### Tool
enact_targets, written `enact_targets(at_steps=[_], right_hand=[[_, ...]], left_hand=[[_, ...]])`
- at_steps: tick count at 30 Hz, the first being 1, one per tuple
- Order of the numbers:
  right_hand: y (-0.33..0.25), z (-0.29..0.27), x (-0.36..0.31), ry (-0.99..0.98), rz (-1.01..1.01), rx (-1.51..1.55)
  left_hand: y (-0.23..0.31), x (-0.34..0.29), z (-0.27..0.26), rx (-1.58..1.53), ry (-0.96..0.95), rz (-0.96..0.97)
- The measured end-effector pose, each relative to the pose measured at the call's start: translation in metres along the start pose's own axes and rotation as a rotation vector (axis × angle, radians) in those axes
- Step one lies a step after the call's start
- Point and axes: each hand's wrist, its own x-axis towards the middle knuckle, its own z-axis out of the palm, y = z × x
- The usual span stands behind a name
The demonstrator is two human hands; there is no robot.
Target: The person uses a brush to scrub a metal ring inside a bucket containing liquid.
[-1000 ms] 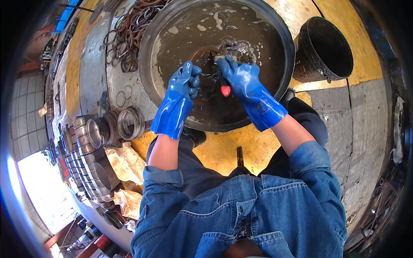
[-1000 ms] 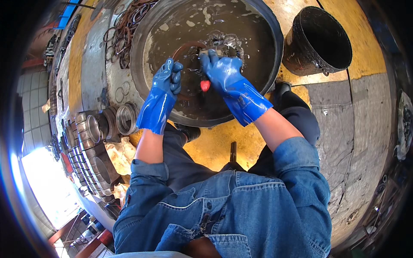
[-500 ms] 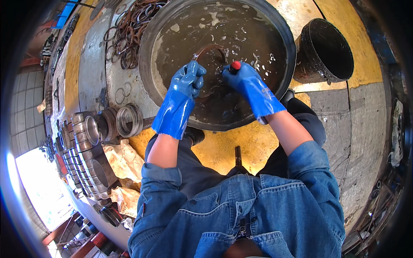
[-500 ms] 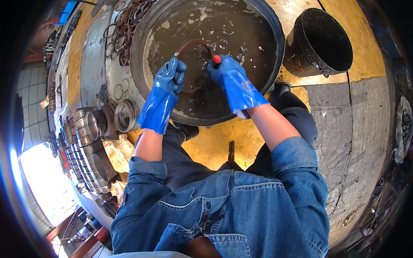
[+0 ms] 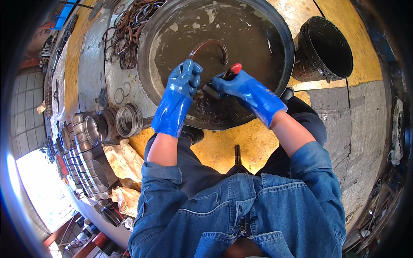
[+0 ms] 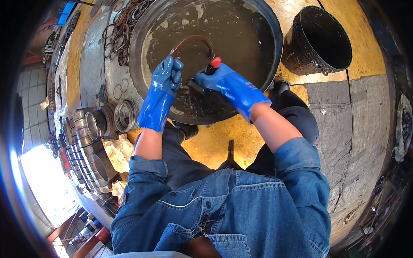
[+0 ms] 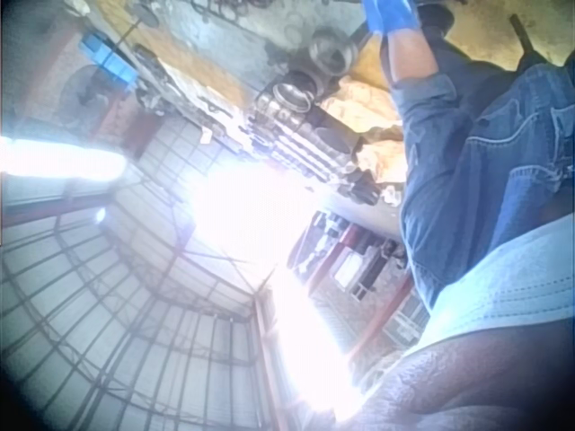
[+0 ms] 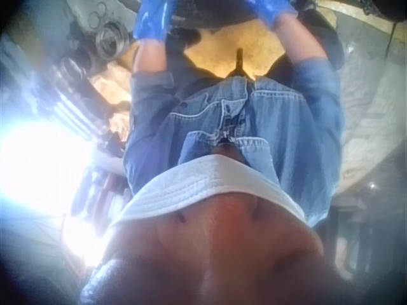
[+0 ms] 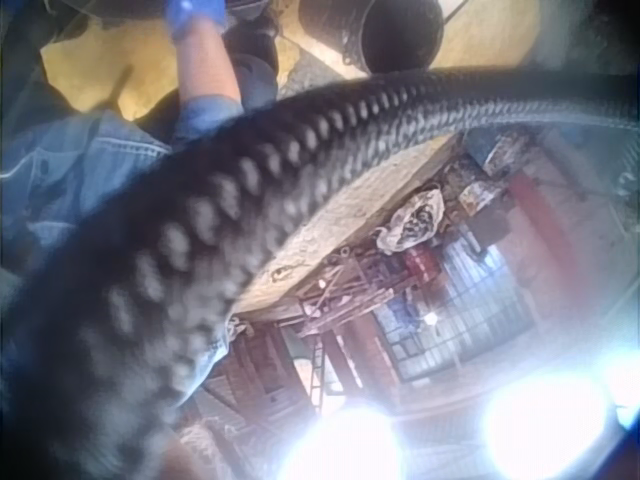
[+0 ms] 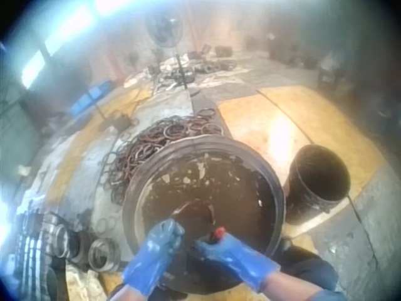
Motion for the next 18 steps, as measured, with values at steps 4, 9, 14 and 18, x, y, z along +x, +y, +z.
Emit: enact_targets(at_steps=[4, 9, 14, 18], right_hand=[[0.004, 0.002, 0.000, 0.370, -0.207, -0.711], [-0.006, -0.002, -0.004, 0.613, -0.492, -1.213], [-0.017, -0.001, -0.009, 0.612, -1.229, -1.189], [-0.024, 0.003, -0.005, 0.615, -0.522, -1.345]], left_hand=[[0.003, 0.000, 0.001, -0.029, 0.006, -0.029], [0.001, 0.002, -0.001, -0.067, 0.014, -0.111], [0.004, -0.001, -0.007, -0.141, 0.030, -0.164], [0.004, -0.001, -0.006, -0.138, -0.023, -0.145]])
